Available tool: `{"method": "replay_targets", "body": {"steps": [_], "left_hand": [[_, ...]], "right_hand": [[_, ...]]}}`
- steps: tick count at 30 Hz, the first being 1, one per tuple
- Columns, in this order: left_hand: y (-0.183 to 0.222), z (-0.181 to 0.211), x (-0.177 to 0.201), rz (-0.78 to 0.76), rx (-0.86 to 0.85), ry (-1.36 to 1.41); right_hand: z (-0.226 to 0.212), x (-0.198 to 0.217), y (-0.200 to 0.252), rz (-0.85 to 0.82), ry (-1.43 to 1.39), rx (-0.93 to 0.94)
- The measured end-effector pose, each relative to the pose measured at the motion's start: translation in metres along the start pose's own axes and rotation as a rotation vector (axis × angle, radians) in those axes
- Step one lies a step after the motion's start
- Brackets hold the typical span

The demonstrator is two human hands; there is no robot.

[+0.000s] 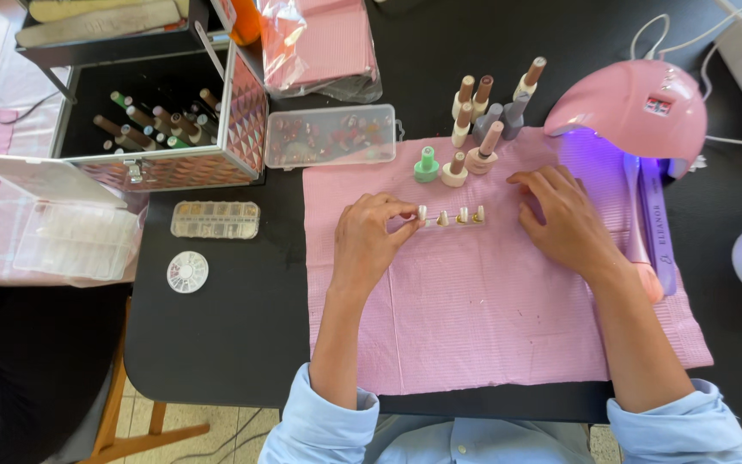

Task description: The person paints a fake nail using a small brush and nail polish, and then places it on a stand next to others.

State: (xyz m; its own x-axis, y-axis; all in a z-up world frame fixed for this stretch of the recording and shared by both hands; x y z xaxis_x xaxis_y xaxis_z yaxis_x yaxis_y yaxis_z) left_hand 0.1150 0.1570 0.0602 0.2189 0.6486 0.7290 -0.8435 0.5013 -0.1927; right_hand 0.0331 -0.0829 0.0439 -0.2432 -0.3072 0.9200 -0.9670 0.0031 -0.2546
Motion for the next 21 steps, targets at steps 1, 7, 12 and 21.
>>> {"method": "replay_targets", "body": {"steps": [1,7,12,21], "left_hand": [[0.000,0.002,0.001,0.014,-0.019,0.004],[0.000,-0.005,-0.009,-0.032,-0.033,0.026],[-0.001,0.005,-0.010,-0.017,-0.039,-0.052],[-0.002,0.003,-0.011,-0.043,-0.017,-0.055]], "right_hand": [[-0.001,0.002,0.000,0.007,0.001,0.012],[-0.003,0.001,0.001,-0.007,-0.002,-0.004],[-0.013,0.008,-0.004,-0.081,-0.108,-0.054],[-0.016,0.011,-0.004,-0.091,-0.132,-0.059]]}}
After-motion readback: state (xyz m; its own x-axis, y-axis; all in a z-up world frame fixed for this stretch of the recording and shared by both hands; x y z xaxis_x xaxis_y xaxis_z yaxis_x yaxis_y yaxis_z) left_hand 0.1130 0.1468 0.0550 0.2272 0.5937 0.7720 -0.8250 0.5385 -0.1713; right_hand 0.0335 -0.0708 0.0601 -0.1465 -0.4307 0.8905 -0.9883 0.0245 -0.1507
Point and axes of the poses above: each hand's wrist, its own y-axis away from the middle knuckle, its own x-axis out of the back of the hand, z = x × y, the point moved 9 cm from there along -y, towards the middle knuckle
